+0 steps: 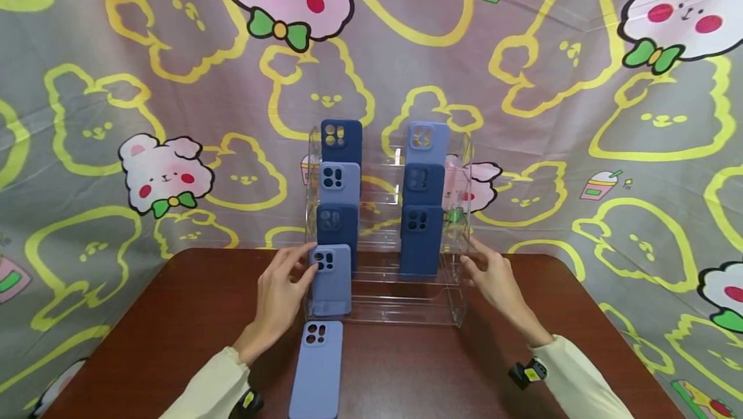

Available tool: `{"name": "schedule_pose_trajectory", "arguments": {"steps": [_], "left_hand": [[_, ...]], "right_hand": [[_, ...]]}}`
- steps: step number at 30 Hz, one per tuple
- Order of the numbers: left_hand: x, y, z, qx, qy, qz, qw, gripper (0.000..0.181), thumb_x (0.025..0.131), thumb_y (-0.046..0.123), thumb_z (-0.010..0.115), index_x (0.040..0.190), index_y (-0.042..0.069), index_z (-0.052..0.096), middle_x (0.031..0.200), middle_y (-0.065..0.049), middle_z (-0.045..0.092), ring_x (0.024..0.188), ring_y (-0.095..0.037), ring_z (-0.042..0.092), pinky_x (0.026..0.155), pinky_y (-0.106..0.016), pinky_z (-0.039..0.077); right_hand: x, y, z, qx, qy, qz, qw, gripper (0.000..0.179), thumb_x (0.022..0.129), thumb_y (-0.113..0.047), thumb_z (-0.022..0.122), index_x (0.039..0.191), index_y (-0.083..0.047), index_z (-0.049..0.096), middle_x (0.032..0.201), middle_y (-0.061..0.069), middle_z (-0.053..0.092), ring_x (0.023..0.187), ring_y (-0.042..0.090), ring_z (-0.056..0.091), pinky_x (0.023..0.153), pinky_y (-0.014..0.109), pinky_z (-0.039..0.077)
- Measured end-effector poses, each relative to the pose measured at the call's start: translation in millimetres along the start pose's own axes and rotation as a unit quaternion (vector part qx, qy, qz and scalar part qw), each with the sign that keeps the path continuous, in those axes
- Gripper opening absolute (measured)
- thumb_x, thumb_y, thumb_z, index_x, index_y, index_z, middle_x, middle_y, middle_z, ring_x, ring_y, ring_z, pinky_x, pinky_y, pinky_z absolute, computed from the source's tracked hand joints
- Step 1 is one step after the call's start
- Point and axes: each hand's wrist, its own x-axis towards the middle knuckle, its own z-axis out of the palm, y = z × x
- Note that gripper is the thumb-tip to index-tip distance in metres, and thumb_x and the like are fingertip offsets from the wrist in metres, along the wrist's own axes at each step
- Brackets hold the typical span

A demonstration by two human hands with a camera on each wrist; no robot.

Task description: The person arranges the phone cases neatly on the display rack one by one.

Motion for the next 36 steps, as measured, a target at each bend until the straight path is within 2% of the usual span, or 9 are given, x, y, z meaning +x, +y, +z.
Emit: {"name": "schedule_pose_trajectory", "arguments": {"steps": [4,11,18,22,25,29,33,36], "left_hand": [[1.3,-0.8,-1.4,0.012,-0.015,0.023,0.9996,0.044,0.085,0.005,0.087,0.126,0.015,0.076,0.105,-0.006,0.07,0.08,-0.016,0.067,0.059,-0.034,0.06],[6.3,-0.5,-1.5,0.003,-0.034,0.033,0.9989,0.045,0.085,0.005,0.087,0.127,0.018,0.076,0.107,-0.003,0.072,0.078,-0.014,0.069,0.058,-0.032,0.061],[8.0,-3.4,1.0,0.007,-0.017,0.053,0.9984,0.045,0.086,0.005,0.085,0.129,0.015,0.075,0.102,-0.007,0.074,0.072,-0.017,0.07,0.055,-0.035,0.059],[5.3,-5.1,0.9,0.017,-0.014,0.051,0.9984,0.046,0.086,0.006,0.086,0.129,0.016,0.076,0.102,-0.007,0.076,0.076,-0.018,0.069,0.056,-0.036,0.06],[2.2,-5.9,0.1,0.028,-0.014,0.05,0.9983,0.047,0.085,0.006,0.086,0.13,0.017,0.076,0.104,-0.007,0.076,0.079,-0.019,0.066,0.056,-0.036,0.058],[-0.9,-4.2,-1.9,0.035,-0.009,0.05,0.9981,0.052,0.084,0.007,0.088,0.133,0.018,0.074,0.113,-0.008,0.073,0.087,-0.023,0.064,0.059,-0.038,0.059],[-6.1,2.4,-6.2,0.028,-0.016,0.045,0.9985,0.061,0.082,0.009,0.09,0.139,0.016,0.07,0.123,-0.011,0.068,0.095,-0.026,0.064,0.063,-0.04,0.062],[-10.0,8.5,-10.0,0.018,-0.028,0.037,0.9988,0.065,0.082,0.009,0.091,0.142,0.014,0.067,0.127,-0.012,0.065,0.103,-0.028,0.064,0.069,-0.043,0.064]], "right_hand": [[-0.3,0,1,-0.001,-0.001,0.001,1.0,0.055,0.104,-0.005,0.064,0.155,0.0,0.048,0.123,0.032,0.069,0.069,0.03,0.077,0.045,0.023,0.045],[-0.8,0,0,0.0,-0.001,0.002,1.0,0.055,0.104,-0.005,0.063,0.156,0.001,0.047,0.124,0.033,0.069,0.07,0.032,0.078,0.047,0.023,0.047],[-0.4,1,0,-0.003,0.0,-0.006,1.0,0.054,0.104,-0.005,0.063,0.155,0.001,0.048,0.122,0.031,0.071,0.065,0.03,0.075,0.046,0.023,0.044],[0.2,1,0,-0.008,0.003,-0.01,0.9999,0.053,0.104,-0.006,0.063,0.155,0.001,0.048,0.12,0.03,0.072,0.061,0.021,0.072,0.046,0.024,0.043],[1.0,0,1,-0.004,0.004,-0.011,0.9999,0.053,0.104,-0.005,0.063,0.155,0.001,0.048,0.121,0.03,0.072,0.064,0.024,0.074,0.047,0.023,0.046],[1.5,0,1,0.011,0.001,-0.01,0.9999,0.053,0.104,-0.004,0.063,0.155,0.002,0.048,0.123,0.031,0.07,0.073,0.036,0.078,0.052,0.023,0.054],[1.0,0,1,0.013,-0.001,-0.008,0.9999,0.053,0.104,-0.004,0.062,0.155,0.002,0.048,0.122,0.031,0.071,0.074,0.034,0.078,0.053,0.024,0.056],[0.5,1,0,0.007,0.0,-0.008,0.9999,0.053,0.104,-0.005,0.063,0.155,0.001,0.048,0.122,0.03,0.071,0.072,0.032,0.078,0.049,0.024,0.052]]}}
